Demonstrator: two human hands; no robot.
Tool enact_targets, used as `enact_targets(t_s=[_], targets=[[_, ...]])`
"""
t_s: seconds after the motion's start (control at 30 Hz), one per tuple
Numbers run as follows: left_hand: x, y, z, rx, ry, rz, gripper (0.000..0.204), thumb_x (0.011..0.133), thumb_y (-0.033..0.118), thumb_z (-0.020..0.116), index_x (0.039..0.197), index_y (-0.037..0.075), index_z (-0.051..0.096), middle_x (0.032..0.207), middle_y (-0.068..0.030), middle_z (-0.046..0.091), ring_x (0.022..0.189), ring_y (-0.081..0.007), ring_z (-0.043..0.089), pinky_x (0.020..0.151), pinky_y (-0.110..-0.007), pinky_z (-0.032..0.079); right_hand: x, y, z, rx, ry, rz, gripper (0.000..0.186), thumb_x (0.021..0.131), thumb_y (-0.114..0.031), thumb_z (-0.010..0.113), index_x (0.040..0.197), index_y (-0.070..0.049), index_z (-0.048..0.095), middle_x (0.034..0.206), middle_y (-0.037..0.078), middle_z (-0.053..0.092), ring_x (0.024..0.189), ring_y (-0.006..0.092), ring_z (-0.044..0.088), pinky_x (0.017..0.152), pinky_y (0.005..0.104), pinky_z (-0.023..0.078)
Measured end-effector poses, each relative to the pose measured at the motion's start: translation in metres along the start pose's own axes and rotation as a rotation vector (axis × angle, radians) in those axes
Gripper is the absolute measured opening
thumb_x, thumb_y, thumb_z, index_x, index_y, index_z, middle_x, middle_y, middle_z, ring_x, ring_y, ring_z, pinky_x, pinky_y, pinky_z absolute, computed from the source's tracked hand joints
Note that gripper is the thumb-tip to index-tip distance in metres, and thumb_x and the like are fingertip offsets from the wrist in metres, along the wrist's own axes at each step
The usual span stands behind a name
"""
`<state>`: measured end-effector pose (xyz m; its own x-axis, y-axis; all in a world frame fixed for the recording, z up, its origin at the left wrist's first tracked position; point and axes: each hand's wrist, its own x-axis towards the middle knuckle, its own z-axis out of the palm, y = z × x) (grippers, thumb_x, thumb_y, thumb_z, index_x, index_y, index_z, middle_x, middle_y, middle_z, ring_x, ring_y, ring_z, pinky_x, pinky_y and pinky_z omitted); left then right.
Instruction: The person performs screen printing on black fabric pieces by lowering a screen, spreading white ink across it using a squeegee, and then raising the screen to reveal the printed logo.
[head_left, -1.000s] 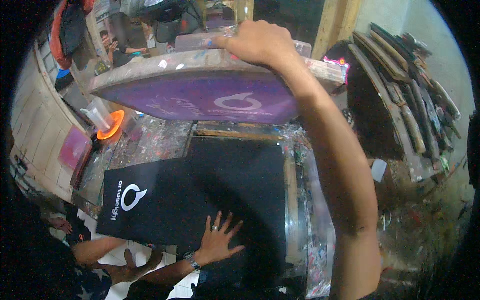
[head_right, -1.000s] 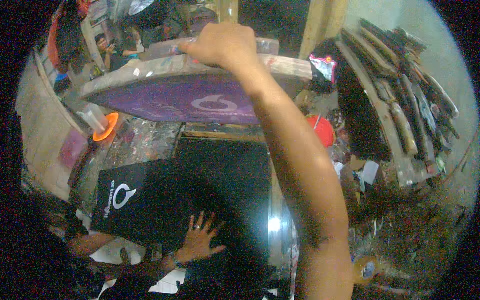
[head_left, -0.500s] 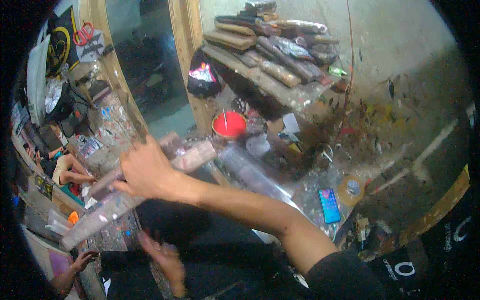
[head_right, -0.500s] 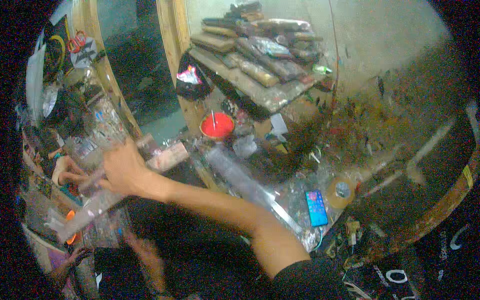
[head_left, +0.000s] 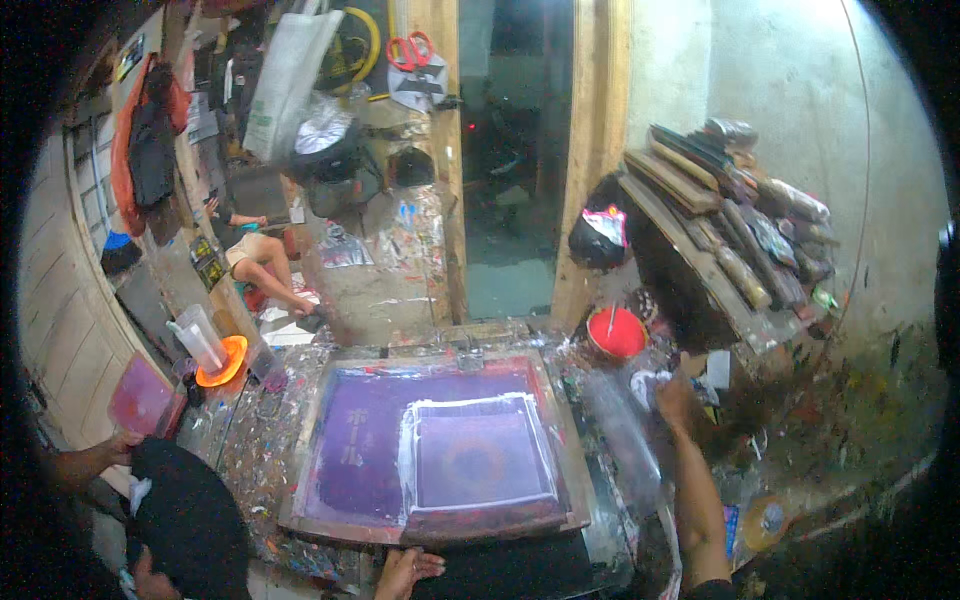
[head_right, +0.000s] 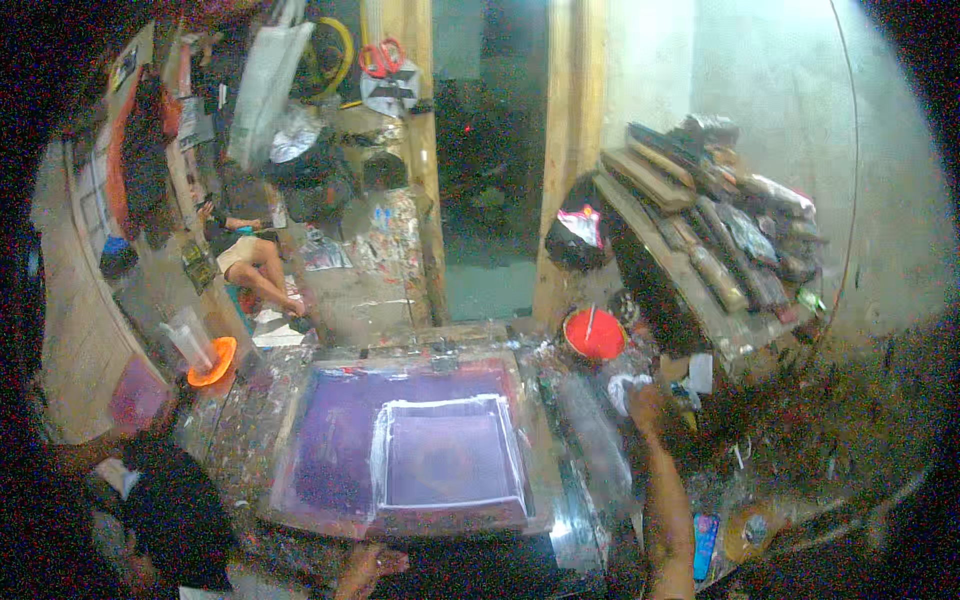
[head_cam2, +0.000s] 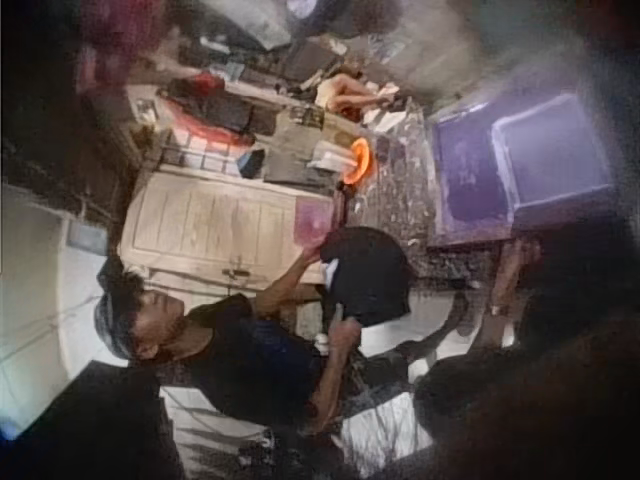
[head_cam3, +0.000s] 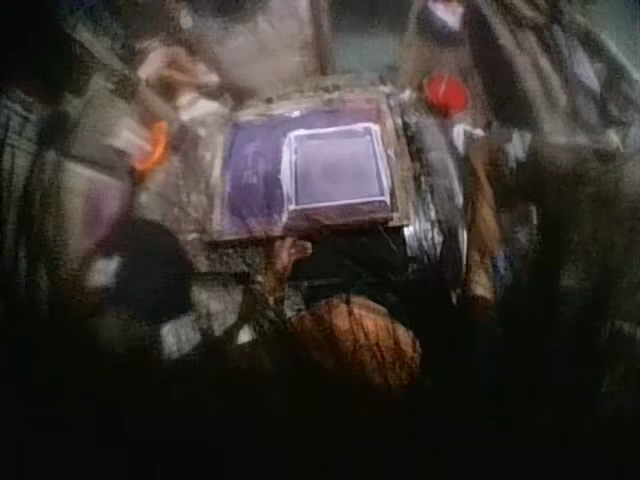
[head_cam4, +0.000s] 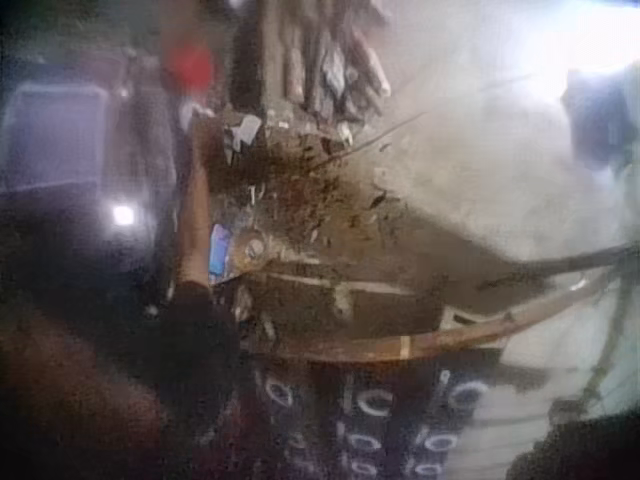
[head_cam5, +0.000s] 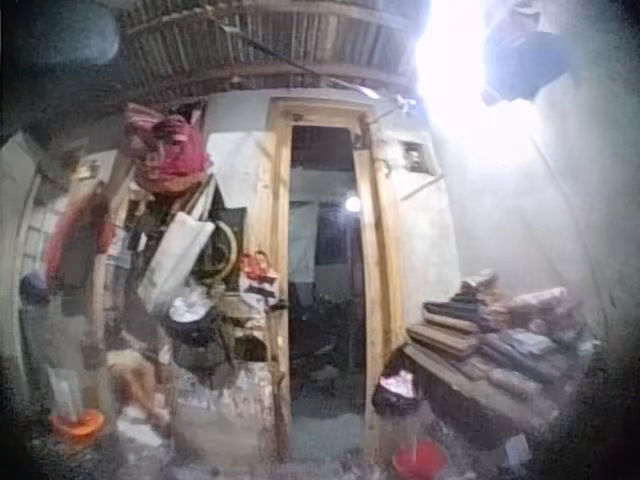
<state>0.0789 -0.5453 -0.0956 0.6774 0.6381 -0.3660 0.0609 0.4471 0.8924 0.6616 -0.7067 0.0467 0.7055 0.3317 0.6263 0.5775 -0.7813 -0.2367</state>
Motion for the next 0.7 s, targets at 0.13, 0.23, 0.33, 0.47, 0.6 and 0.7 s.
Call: enact_targets(t_s=[0.13,0.23,0.33,0.47,0.6,0.7], targets=[[0.001,0.008,0.015,0.053,-0.008,-0.075,0.053,0.099,0.048,0.051,0.116,0.000,0.065,0.094,-0.0174,0.071,0.091,-0.0299,0.068,0.084,-0.048,0.054,0.007,0.037,0.078,-0.335,-0.238,-0.182,0.051,0.094,-0.048,0.054,0.090,0.000,0.072,0.081,0.020,0.069,0.079,0.0368,0.067,0.082,0.0506,0.051],[-0.007,0.018,0.026,0.066,-0.005,-0.114,0.051,0.098,0.047,0.054,0.116,0.001,0.065,0.089,-0.0159,0.071,0.084,-0.0287,0.068,0.079,-0.046,0.055,0.007,0.038,0.118,-0.250,-0.301,0.144,0.039,0.092,-0.038,0.059,0.101,-0.002,0.071,0.083,0.017,0.069,0.078,0.0335,0.068,0.080,0.0480,0.053],[-0.013,0.017,0.025,0.059,-0.002,-0.150,0.048,0.098,0.045,0.056,0.117,0.002,0.064,0.085,-0.0144,0.071,0.078,-0.0275,0.069,0.073,-0.044,0.056,0.014,0.044,0.144,-0.157,-0.179,0.340,0.034,0.088,-0.029,0.061,0.105,0.000,0.068,0.087,0.020,0.068,0.085,0.0357,0.067,0.082,0.0485,0.052],[-0.021,0.005,0.008,0.043,0.000,-0.190,0.046,0.097,0.044,0.059,0.118,0.003,0.064,0.079,-0.0124,0.072,0.070,-0.0259,0.070,0.066,-0.041,0.058,0.027,0.057,0.131,0.053,0.115,0.224,0.034,0.083,-0.016,0.062,0.111,0.003,0.063,0.093,0.023,0.067,0.094,0.0386,0.065,0.084,0.0492,0.050],[-0.017,0.006,-0.011,0.678,-0.274,-0.171,0.051,0.094,0.041,0.065,0.131,0.006,0.056,0.099,-0.0162,0.071,0.089,-0.0299,0.069,0.082,-0.048,0.055,0.055,0.045,0.057,0.096,0.173,0.019,0.036,0.083,-0.008,0.058,0.116,0.005,0.059,0.096,0.025,0.066,0.095,0.0414,0.062,0.087,0.0480,0.047],[-0.007,0.018,-0.015,0.582,-0.234,-0.182,0.052,0.094,0.041,0.064,0.131,0.005,0.055,0.102,-0.0164,0.070,0.091,-0.0296,0.068,0.083,-0.047,0.054,0.077,0.015,-0.003,0.432,0.303,-0.129,0.039,0.087,-0.010,0.052,0.123,0.004,0.057,0.104,0.024,0.066,0.100,0.0383,0.063,0.093,0.0441,0.046]])
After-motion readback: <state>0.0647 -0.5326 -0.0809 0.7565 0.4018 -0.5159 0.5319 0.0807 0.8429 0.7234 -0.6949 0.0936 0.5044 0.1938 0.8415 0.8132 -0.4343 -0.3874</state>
